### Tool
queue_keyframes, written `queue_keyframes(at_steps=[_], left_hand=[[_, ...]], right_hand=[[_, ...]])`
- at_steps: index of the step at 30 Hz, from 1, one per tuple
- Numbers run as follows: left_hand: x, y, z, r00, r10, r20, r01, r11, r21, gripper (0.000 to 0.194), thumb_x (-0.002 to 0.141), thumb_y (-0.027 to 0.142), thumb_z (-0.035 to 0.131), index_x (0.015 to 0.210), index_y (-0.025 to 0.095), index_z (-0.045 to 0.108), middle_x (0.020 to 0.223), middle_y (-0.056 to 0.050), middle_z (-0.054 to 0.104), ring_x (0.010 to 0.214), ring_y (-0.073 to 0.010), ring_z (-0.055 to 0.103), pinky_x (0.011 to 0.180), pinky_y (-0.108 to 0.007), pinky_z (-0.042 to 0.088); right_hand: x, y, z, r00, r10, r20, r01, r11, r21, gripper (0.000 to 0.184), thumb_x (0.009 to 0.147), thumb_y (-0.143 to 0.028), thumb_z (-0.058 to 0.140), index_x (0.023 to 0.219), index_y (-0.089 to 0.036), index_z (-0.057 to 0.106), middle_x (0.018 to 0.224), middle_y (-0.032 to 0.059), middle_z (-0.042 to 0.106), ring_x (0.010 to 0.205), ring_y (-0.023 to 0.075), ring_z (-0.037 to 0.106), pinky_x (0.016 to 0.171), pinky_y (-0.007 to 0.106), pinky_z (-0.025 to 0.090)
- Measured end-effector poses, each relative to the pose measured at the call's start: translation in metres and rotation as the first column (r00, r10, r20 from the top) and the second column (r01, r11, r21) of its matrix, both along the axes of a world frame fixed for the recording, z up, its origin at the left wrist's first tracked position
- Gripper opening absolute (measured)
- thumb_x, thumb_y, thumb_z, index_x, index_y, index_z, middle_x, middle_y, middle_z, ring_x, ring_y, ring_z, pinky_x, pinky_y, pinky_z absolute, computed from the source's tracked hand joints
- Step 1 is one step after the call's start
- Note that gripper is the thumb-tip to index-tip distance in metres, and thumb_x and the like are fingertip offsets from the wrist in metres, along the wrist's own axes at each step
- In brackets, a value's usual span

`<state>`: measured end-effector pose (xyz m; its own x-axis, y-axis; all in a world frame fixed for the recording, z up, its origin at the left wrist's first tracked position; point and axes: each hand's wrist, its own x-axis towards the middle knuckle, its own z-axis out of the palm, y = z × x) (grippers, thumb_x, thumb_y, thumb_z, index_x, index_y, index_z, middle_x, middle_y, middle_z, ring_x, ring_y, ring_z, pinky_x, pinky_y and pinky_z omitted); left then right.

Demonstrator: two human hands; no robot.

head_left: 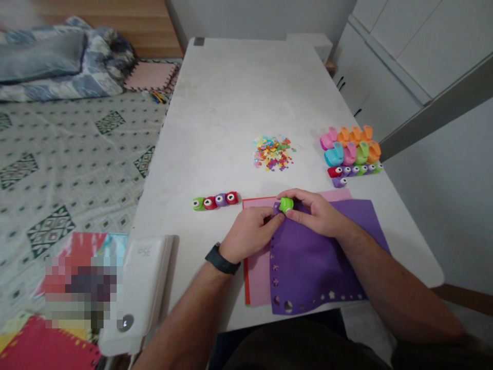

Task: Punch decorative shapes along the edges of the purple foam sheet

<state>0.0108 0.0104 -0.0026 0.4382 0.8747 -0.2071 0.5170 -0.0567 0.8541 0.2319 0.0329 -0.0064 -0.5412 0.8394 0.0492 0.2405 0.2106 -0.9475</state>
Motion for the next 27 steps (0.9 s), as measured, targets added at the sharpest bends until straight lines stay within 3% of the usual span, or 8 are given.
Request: queue_keyframes(at_steps=[27], left_hand=[[0.0011,0.0021,0.006,1.0,0.014,0.016,-0.014,1.0,-0.014,0.041,0.095,0.048,0.053,0.073,0.017,0.068,0.061,0.001,0.058,0.058,-0.012,0.047,0.053,-0.024,0.032]], right_hand=[[0.0022,0.0042,-0.0017,0.999,0.03,-0.019,-0.03,1.0,-0.007,0.036,0.096,-0.033,0.064,0.129,-0.019,0.061,0.118,0.0082,0.068,0.109,0.0221,0.064,0.099,0.038,0.05]])
